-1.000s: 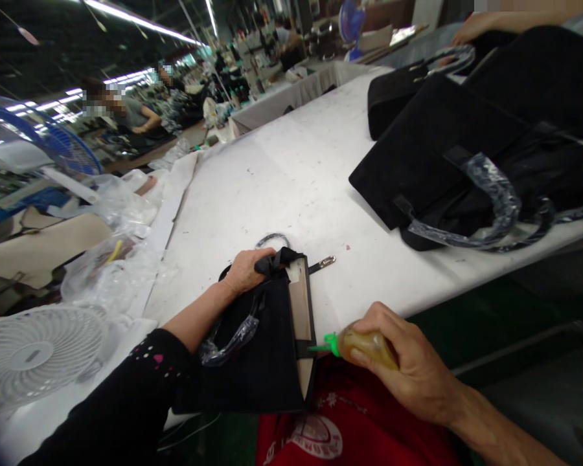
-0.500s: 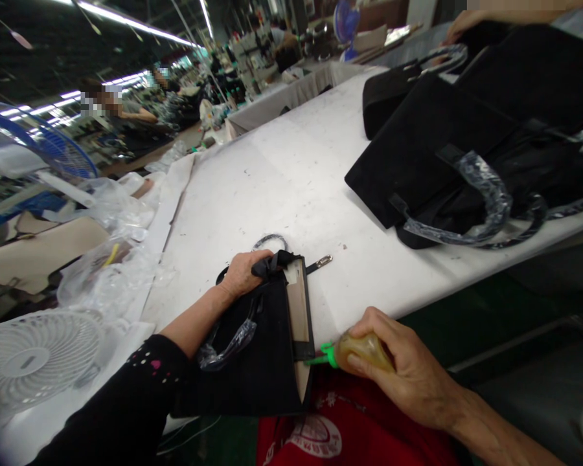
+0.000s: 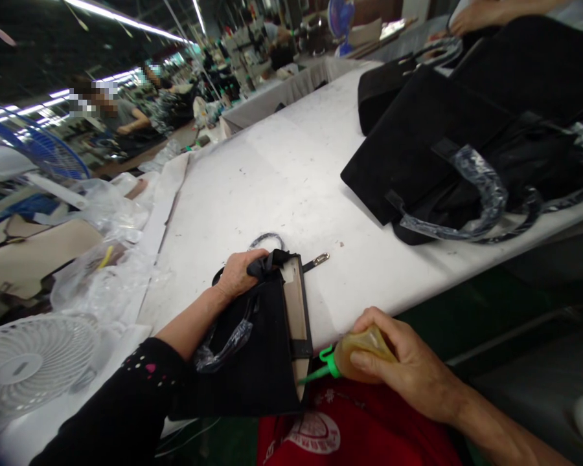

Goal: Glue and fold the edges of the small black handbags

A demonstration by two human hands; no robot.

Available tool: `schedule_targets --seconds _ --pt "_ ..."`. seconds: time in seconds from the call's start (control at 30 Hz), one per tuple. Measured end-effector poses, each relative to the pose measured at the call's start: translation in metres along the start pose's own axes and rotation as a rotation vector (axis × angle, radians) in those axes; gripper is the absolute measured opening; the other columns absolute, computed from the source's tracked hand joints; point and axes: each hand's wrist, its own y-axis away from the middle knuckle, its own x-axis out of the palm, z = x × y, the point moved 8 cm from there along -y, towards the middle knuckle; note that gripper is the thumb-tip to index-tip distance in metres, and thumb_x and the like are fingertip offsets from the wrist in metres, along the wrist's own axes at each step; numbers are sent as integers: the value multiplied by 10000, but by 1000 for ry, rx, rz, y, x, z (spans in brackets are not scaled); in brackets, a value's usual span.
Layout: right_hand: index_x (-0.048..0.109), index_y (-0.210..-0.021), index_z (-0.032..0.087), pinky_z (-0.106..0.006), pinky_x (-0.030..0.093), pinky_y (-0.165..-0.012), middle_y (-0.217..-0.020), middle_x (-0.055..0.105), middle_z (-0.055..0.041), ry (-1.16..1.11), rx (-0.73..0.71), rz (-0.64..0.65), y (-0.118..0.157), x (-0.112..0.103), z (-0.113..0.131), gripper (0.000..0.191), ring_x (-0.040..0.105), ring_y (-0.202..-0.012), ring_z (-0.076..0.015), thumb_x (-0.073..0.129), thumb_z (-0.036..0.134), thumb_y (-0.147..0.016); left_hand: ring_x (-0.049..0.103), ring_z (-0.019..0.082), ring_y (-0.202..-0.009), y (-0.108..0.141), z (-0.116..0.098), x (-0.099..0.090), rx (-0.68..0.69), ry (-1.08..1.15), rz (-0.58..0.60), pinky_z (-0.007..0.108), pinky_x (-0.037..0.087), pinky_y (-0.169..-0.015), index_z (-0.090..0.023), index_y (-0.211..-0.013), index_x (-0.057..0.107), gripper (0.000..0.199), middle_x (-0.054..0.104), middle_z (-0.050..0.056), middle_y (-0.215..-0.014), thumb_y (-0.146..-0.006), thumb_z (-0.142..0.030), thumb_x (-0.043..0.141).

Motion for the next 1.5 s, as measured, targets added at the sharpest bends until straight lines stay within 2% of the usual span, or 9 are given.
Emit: schedule_targets --seconds 0.1,0.37,0.47,0.67,0.87,0.97,1.1,1.4,1.5 --pt "550 -925 247 -289 436 -641 -799 587 13 145 -98 -83 2 -5 7 139 538 -713 -163 597 366 -869 670 199 -808 0 0 0 -8 1 14 265 420 -661 -257 -918 641 137 736 -1 -880 -844 -316 542" --pt "543 -968 270 -278 416 -622 -798 540 25 227 -341 -84 6 -4 29 109 526 -668 -136 591 233 -877 663 192 -800 0 0 -1 -19 18 18 255 419 -658 -263 -918 645 144 731 -7 -870 -836 -322 542" --pt "558 -924 255 -282 425 -633 -807 554 14 242 -314 -6 1 -1 29 51 540 -683 -140 587 238 -885 664 198 -802 0 0 -1 -12 5 18 261 419 -659 -260 -922 647 147 732 -3 -872 -832 -316 546" --pt "588 -996 267 -295 431 -626 -811 571 4 225 -400 -31 5 -5 37 143 555 -684 -150 600 206 -866 663 195 -824 1 2 1 -26 22 19 257 426 -681 -260 -934 643 153 732 -3 -895 -836 -314 538" --pt "584 -998 261 -315 439 -661 -858 580 -13 222 -357 114 6 5 40 100 573 -739 -163 570 229 -905 659 194 -806 0 2 1 -13 24 11 257 428 -672 -261 -934 650 161 731 -5 -883 -832 -318 540" --pt "589 -1027 256 -309 400 -620 -822 556 -8 320 -396 75 3 3 47 131 545 -693 -154 570 223 -902 657 191 -803 1 1 0 -6 22 4 256 423 -670 -261 -936 649 160 727 -7 -882 -831 -313 541" --pt "578 -969 251 -303 427 -652 -848 570 -8 229 -318 129 0 5 45 60 561 -722 -154 565 262 -912 656 194 -794 1 0 0 6 24 -7 260 416 -663 -257 -929 645 153 724 -6 -872 -828 -307 541" --pt "576 -980 249 -304 433 -674 -866 573 -10 218 -314 108 -1 4 39 77 569 -751 -158 556 295 -922 649 189 -786 1 1 1 15 47 -4 257 416 -666 -249 -936 642 152 721 -1 -866 -828 -289 542" --pt "587 -965 240 -294 421 -664 -843 562 -4 294 -335 60 -3 2 39 60 555 -726 -144 557 273 -925 651 186 -784 1 1 0 24 62 -11 253 419 -663 -239 -925 644 140 717 -4 -848 -821 -269 556"
